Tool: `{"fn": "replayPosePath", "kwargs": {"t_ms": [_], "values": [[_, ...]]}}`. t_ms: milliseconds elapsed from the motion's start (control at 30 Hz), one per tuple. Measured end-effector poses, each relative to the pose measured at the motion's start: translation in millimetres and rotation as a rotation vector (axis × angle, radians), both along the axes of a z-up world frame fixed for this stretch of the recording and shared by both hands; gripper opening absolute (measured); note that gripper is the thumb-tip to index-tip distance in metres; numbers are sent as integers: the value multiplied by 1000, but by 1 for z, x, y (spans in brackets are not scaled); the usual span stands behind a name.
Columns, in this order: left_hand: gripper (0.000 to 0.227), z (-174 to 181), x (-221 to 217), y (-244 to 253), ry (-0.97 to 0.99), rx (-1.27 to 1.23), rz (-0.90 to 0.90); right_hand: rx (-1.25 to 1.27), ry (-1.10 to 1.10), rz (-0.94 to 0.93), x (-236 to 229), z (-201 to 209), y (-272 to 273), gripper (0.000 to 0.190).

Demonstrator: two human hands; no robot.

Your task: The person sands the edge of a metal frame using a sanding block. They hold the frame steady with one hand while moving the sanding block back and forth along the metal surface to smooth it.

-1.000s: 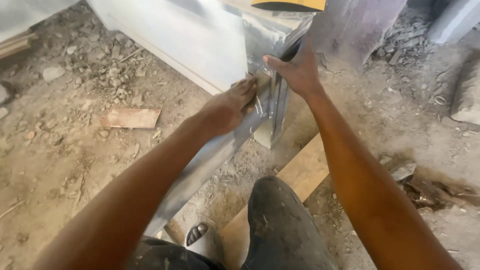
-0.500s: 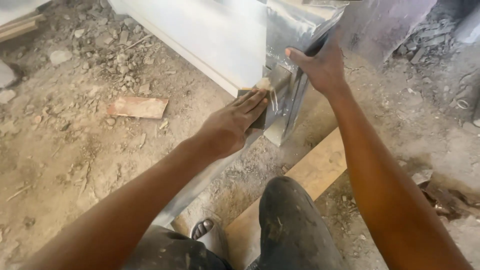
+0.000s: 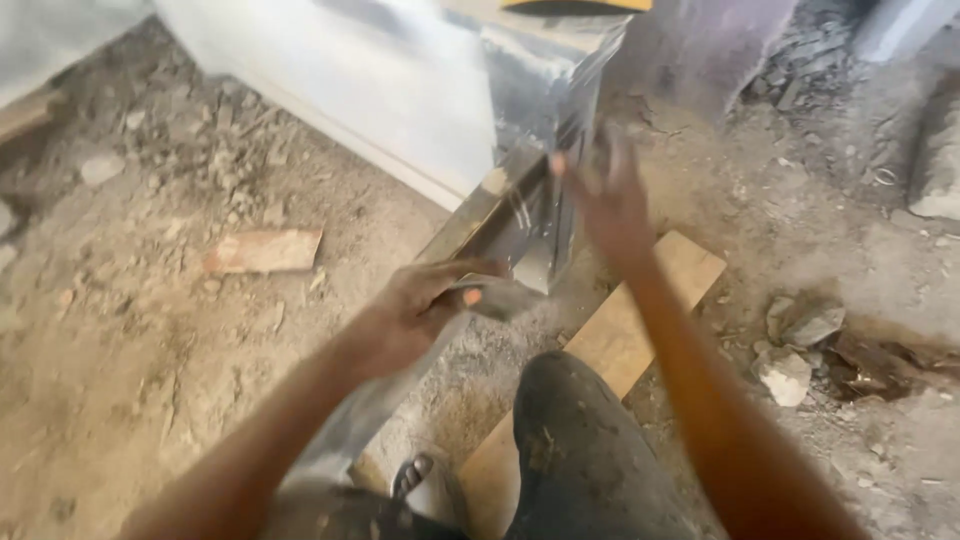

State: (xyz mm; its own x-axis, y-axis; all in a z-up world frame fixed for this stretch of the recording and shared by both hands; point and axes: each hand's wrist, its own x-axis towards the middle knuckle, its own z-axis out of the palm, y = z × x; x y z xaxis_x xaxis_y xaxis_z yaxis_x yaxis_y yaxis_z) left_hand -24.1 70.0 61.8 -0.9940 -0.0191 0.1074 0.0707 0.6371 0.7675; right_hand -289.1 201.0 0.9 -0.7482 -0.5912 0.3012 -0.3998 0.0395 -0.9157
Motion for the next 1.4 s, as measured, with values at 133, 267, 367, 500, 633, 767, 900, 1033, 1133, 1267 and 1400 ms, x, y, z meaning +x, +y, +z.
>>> {"fn": "replayPosePath", "kwargs": {"t_ms": [133, 267, 367, 500, 633, 767, 900, 1033, 1133, 1267, 1400], "values": [[12, -29, -9, 6, 44, 266, 101, -374, -295, 222, 161, -29, 35, 68], [19, -24, 3, 7, -54, 112, 202, -664, -526, 380, 201, -30, 31, 51], [44, -13, 8, -11, -86, -286, 210, -180, -659, 61, 187, -80, 20, 46], [85, -30, -3, -48, -117, -723, 414, -54, -592, -189, 202, -64, -3, 55], [87, -24, -12, -45, -635, -419, 566, -49, -553, 193, 273, -16, -23, 99], [78, -30, -10, -43, -530, -366, 544, -187, -517, 89, 201, -78, -77, 87], [69, -55, 7, -56, -399, -475, 538, 144, -386, -186, 118, -203, -110, 80], [71, -45, -5, -47, -428, -454, 548, 62, -264, -237, 75, -239, -107, 74], [69, -42, -8, -40, -461, -418, 565, 8, -195, -238, 87, -249, -100, 71], [70, -37, -11, -39, -464, -443, 571, 21, -205, -151, 106, -237, -92, 87], [68, -51, -1, -46, -421, -497, 564, 89, -357, -234, 78, -295, -115, 67]]}}
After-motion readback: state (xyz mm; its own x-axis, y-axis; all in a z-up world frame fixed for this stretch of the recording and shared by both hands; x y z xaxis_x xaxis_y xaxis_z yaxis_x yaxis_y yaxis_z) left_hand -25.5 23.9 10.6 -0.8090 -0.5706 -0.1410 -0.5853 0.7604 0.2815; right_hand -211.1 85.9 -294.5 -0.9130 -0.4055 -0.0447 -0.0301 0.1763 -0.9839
